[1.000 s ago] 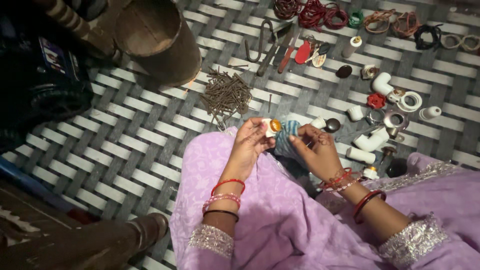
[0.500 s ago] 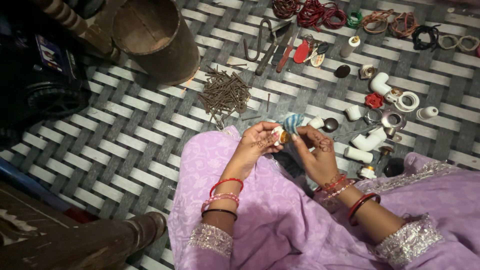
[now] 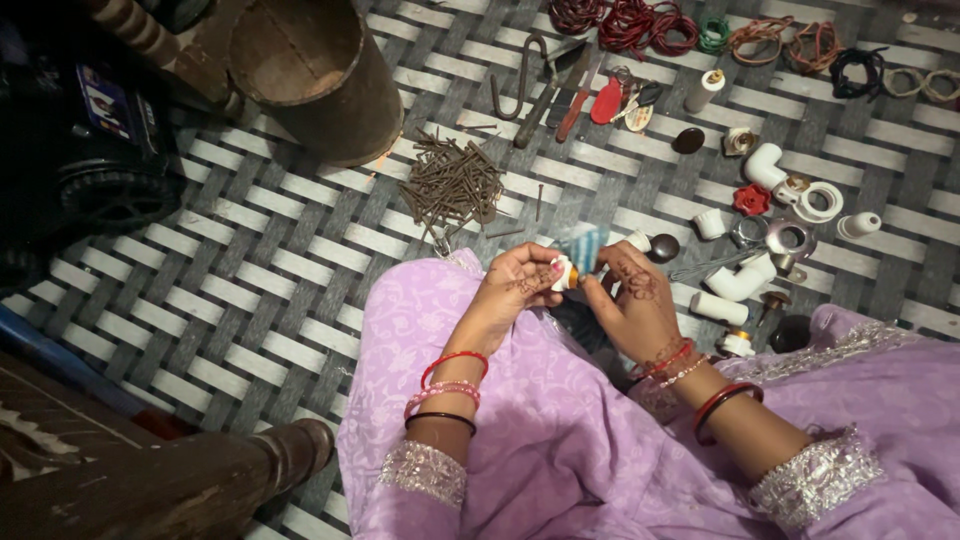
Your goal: The person sits on a patterned floor and cleans small white plastic parts using a blue and white striped cloth. They wipe the parts by hand, handling them one at a time, and place the cleaned items back on the floor among other hardware.
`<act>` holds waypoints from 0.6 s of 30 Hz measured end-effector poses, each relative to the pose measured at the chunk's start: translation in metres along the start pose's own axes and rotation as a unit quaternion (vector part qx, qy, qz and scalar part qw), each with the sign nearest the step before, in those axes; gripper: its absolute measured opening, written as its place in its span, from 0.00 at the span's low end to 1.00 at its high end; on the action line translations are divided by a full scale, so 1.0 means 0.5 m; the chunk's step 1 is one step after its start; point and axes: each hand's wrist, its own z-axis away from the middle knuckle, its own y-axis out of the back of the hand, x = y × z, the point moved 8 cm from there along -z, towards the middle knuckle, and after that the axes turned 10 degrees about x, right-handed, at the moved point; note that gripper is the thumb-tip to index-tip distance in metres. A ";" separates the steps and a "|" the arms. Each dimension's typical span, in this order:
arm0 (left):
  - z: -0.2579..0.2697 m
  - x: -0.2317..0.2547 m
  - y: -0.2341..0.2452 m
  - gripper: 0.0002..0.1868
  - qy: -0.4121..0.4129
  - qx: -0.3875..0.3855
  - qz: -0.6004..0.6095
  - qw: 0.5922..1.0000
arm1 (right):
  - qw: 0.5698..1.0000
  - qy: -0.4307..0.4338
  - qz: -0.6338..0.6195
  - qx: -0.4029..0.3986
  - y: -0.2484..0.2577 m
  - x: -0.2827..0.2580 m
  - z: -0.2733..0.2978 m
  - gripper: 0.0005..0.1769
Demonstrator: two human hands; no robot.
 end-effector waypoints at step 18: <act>-0.004 0.003 -0.010 0.17 -0.068 -0.008 -0.008 0.998 | 0.961 -0.193 -0.190 -0.057 -0.066 0.140 0.040 0.05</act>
